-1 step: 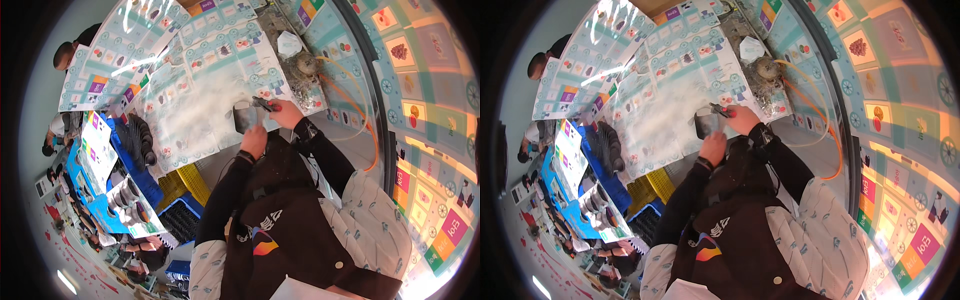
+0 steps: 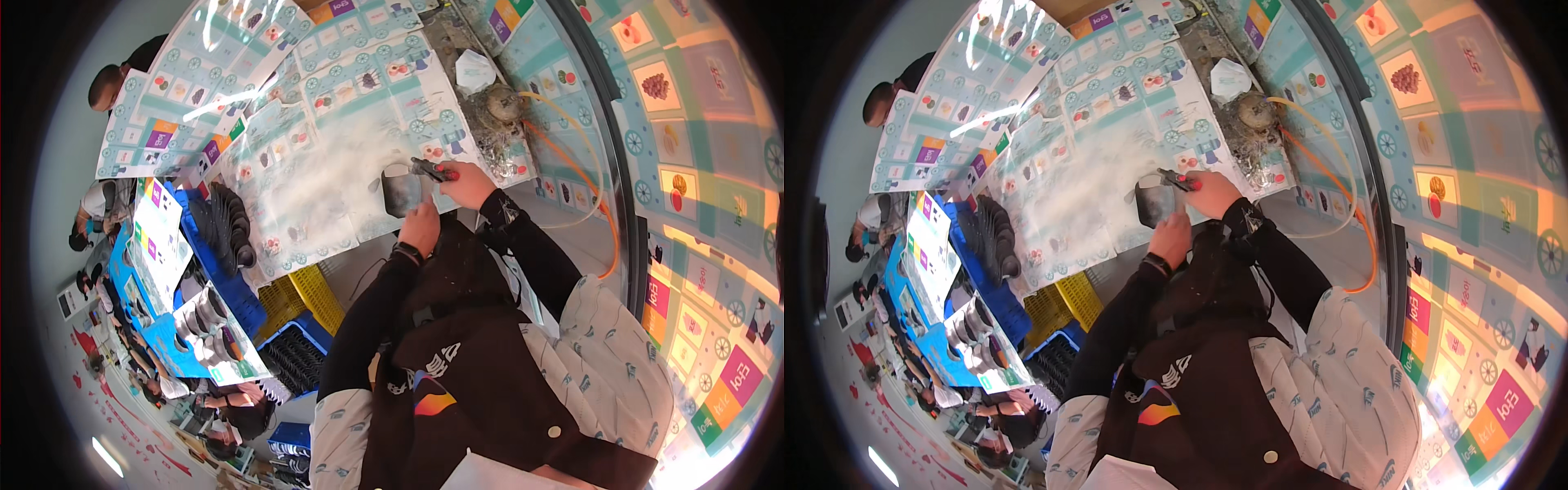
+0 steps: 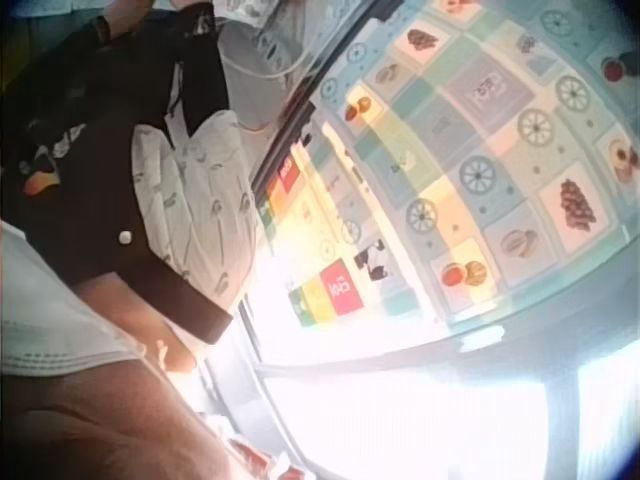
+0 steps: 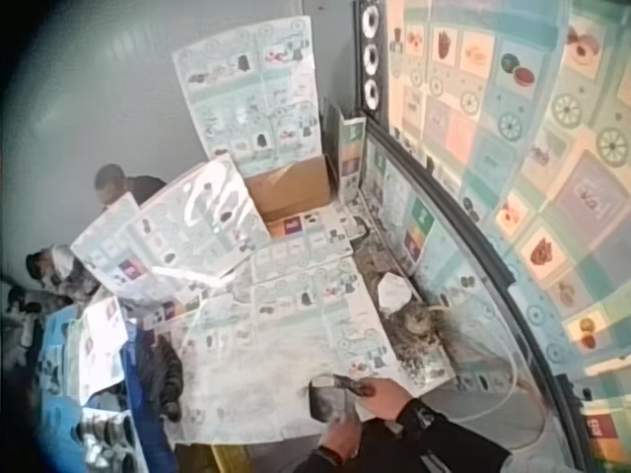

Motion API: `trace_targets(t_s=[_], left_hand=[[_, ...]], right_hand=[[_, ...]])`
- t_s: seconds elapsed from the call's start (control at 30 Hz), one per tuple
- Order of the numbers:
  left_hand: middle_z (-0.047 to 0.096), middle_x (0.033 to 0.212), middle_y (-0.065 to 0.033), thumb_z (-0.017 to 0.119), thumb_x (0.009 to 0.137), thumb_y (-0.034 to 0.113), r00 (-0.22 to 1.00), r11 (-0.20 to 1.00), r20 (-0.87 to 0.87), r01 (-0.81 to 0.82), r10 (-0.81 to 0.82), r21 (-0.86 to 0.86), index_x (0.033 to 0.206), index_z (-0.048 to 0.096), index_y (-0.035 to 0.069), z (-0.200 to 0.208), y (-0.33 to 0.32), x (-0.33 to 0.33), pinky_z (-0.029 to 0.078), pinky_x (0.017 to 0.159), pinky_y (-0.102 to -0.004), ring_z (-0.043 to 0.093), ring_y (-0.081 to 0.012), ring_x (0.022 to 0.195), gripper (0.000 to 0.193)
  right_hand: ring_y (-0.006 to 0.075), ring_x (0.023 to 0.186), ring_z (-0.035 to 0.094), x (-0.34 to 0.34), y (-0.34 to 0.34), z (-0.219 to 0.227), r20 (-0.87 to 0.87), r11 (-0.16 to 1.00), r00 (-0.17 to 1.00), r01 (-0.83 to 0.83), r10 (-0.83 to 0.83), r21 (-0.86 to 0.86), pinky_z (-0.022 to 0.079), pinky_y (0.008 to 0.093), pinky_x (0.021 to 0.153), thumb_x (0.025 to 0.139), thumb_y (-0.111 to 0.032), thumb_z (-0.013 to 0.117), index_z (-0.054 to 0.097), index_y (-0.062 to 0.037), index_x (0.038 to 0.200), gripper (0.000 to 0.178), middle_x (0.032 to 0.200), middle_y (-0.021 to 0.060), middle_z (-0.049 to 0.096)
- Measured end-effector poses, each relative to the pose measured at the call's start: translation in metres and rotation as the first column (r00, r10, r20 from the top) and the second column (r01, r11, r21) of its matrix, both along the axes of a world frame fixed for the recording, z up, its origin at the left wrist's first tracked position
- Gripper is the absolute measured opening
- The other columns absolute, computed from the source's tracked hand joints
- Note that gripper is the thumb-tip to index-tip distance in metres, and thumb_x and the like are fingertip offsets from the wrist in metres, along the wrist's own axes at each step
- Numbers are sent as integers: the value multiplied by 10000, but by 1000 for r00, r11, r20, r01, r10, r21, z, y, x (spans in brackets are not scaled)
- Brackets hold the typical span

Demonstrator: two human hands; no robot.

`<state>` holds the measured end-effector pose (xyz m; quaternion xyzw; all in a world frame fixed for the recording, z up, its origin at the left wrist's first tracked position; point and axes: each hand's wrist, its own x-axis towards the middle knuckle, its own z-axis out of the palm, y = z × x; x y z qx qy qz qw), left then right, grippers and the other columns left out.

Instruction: The person is manufacturing shoes at a factory workstation, specifically using a tool to apply material to a shoe component.

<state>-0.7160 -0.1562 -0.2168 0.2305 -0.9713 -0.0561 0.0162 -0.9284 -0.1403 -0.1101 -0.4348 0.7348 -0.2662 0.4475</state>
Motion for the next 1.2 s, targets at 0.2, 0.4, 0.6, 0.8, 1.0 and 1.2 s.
trace_targets(t_s=[0.2,0.4,0.6,0.8,1.0,1.2], left_hand=[[632,1034,-70,558,892,208,918,971,382,-14,108,-239,1039,686,86,-29,25,-26,436,740,-354,550,-238,1042,230],[612,1009,-72,545,907,194,936,982,323,-89,139,-167,1023,668,75,-37,23,-15,424,723,-364,548,-251,1007,206],[628,1017,-79,549,903,187,930,966,331,-77,159,-248,1030,656,78,-30,25,-16,455,742,-377,562,-257,1013,199],[632,1071,-95,532,919,192,923,982,368,-46,112,-185,1222,645,-15,-23,22,-18,426,681,-332,545,-232,950,384],[654,1121,-135,543,916,171,965,994,244,-87,100,-65,1156,641,-20,-23,29,-18,530,666,-352,615,-239,941,322],[695,1045,-124,558,915,157,894,862,266,210,-360,462,1117,671,69,15,18,-9,581,728,-409,697,-294,892,247]], right_hand=[[427,967,647,13,-21,-17,-23,988,989,-147,148,46,515,472,828,829,-250,617,696,-56,1034,293,980,220,701],[421,980,653,34,-34,-24,-116,985,982,-139,150,103,517,512,848,820,-230,568,700,-87,1012,274,985,218,705],[408,966,667,28,-36,-24,-109,983,980,-152,164,107,526,454,851,779,-216,636,717,-93,1129,379,977,209,718],[406,949,674,13,-36,-34,-37,893,894,-442,446,82,534,435,853,767,-214,669,730,-85,1124,384,987,213,719],[397,930,679,14,-43,-29,38,917,918,-395,394,54,536,438,837,782,-270,683,731,-89,1144,408,967,225,715],[410,918,682,16,-50,-29,-108,907,900,-418,422,59,535,471,851,738,-257,643,741,-65,1023,357,915,246,704]])
